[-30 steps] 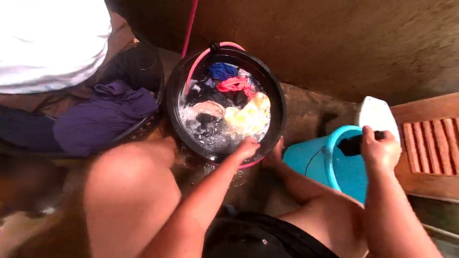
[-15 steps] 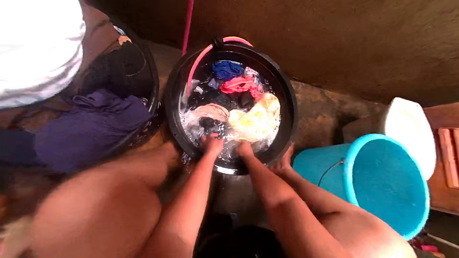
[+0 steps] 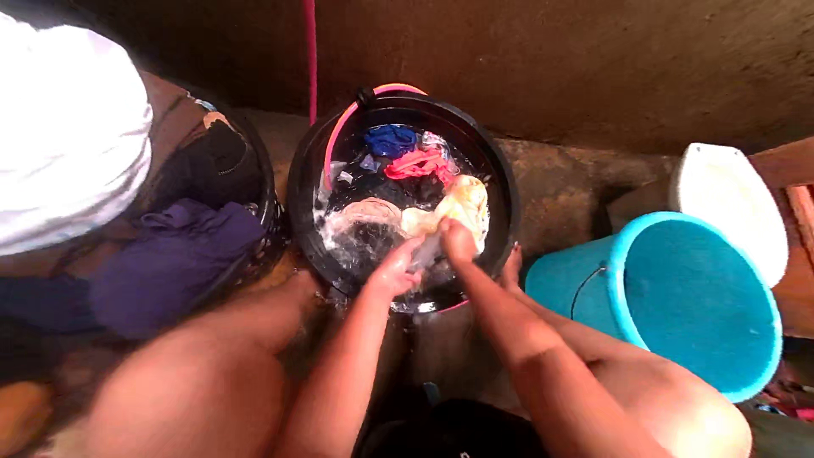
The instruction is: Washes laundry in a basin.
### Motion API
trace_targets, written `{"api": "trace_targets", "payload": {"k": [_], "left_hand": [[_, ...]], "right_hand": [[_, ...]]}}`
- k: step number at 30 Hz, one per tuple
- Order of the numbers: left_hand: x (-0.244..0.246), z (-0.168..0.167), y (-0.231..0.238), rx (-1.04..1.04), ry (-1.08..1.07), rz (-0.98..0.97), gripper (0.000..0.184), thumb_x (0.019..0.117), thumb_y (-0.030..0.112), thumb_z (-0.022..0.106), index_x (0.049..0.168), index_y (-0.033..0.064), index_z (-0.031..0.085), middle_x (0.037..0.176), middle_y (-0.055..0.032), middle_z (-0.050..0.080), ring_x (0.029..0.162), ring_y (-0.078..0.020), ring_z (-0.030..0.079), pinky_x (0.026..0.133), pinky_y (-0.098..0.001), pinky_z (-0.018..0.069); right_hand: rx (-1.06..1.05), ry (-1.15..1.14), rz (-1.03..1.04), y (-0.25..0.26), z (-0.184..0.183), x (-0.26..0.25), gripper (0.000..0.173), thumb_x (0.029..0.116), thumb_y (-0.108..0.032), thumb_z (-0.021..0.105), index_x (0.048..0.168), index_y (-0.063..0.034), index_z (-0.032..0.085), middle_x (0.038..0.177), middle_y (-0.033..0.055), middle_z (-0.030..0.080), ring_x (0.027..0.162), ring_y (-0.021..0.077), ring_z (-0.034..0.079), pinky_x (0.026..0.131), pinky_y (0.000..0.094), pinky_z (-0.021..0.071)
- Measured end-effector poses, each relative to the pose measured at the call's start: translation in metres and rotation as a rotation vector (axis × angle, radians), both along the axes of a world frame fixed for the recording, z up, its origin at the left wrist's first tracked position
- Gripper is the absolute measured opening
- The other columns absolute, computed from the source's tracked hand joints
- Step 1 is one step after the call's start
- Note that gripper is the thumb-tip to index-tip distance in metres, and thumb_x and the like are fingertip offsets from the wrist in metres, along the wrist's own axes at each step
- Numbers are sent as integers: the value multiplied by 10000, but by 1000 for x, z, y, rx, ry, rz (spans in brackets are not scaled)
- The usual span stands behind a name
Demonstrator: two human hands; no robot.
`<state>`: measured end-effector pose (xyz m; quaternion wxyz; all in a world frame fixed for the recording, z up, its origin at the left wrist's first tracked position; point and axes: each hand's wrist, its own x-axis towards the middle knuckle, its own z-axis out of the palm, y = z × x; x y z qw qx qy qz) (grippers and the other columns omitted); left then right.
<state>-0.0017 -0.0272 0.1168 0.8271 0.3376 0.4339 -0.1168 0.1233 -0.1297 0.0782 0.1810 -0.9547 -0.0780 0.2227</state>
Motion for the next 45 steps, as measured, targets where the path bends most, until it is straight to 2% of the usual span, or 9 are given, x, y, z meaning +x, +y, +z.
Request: {"api": "trace_targets", "payload": {"k": [5, 10, 14, 21, 28, 34, 38, 42, 45], "left_hand": [[-11, -25, 50, 781, 188, -405, 630, 967, 250, 704, 1521, 173, 413, 1360, -268, 595, 1153, -436, 633, 917, -618, 528], [-7, -69, 12, 1257, 213, -1018, 494, 869, 45, 713, 1339, 190, 675, 1533, -203, 454, 1375, -451, 446, 1031, -662, 437], [-11, -108, 14, 1153, 250, -1276, 514, 904, 149, 680, 1411, 208, 621, 1499, -72, 555, 1459, -354, 393, 1153, -649, 300], [-14, -111, 19, 1147, 436, -1295, 609, 890, 510, 693, 1342, 103, 671, 1496, -119, 556, 1514, -369, 299, 1203, -678, 142], [-25, -69, 57, 1299, 470, -1375, 631, 940, 602, 615, 1198, 39, 735, 1364, -168, 648, 1455, -394, 391, 1202, -653, 179], [-61, 2, 107, 1574, 289, -1460, 577, 891, 662, 673, 1210, 188, 756, 1372, -61, 656, 1488, -371, 356, 1194, -757, -4], [-72, 75, 126, 1504, -32, -1212, 381, 1050, 453, 556, 1139, 147, 766, 1179, -118, 730, 1328, -357, 545, 1155, -707, 244], [-60, 137, 115, 1500, -338, -889, 316, 1083, 226, 495, 1274, 42, 667, 1221, -228, 678, 1213, -403, 617, 1036, -645, 444], [-20, 123, 72, 1420, -460, -789, 308, 1008, 123, 581, 1299, 107, 683, 1402, -186, 560, 1289, -328, 556, 1057, -558, 478]], "right_hand": [[191, -39, 210, -44, 13, 29, 459, 1039, -394, 597, 1088, 58, 663, 1139, 255, 654, 1075, 405, 652, 953, 609, 520], [-128, 431, 676, -38, -71, -2, 475, 928, -337, 757, 1284, -45, 639, 1285, 215, 647, 1215, 397, 616, 1033, 639, 480], [-296, 578, 792, -19, -93, -24, 503, 1001, -242, 625, 1456, -45, 543, 1485, 258, 520, 1408, 469, 444, 1116, 718, 337], [-565, 493, 663, -6, -63, -22, 500, 1002, -317, 597, 1371, 20, 590, 1475, 268, 525, 1392, 473, 466, 1076, 722, 379], [-633, 197, 577, -52, 8, 12, 422, 970, -266, 647, 1315, -23, 640, 1446, 240, 551, 1253, 501, 568, 958, 750, 448], [-96, 220, 578, -129, 98, 48, 370, 1016, -342, 658, 1176, -14, 724, 1291, 215, 656, 1221, 384, 613, 1066, 618, 448], [277, 106, 596, -156, 170, 34, 239, 1053, -153, 581, 1172, -28, 746, 1379, 140, 627, 1195, 267, 644, 1045, 489, 512], [673, 41, 411, -154, 201, 30, 322, 1027, -129, 549, 1315, -101, 688, 1376, 66, 633, 902, 143, 696, 769, 354, 607], [643, 168, 483, -95, 163, 19, 901, 826, -128, 814, 1596, -241, 360, 1438, 93, 595, 1126, 233, 682, 915, 468, 602]]}}
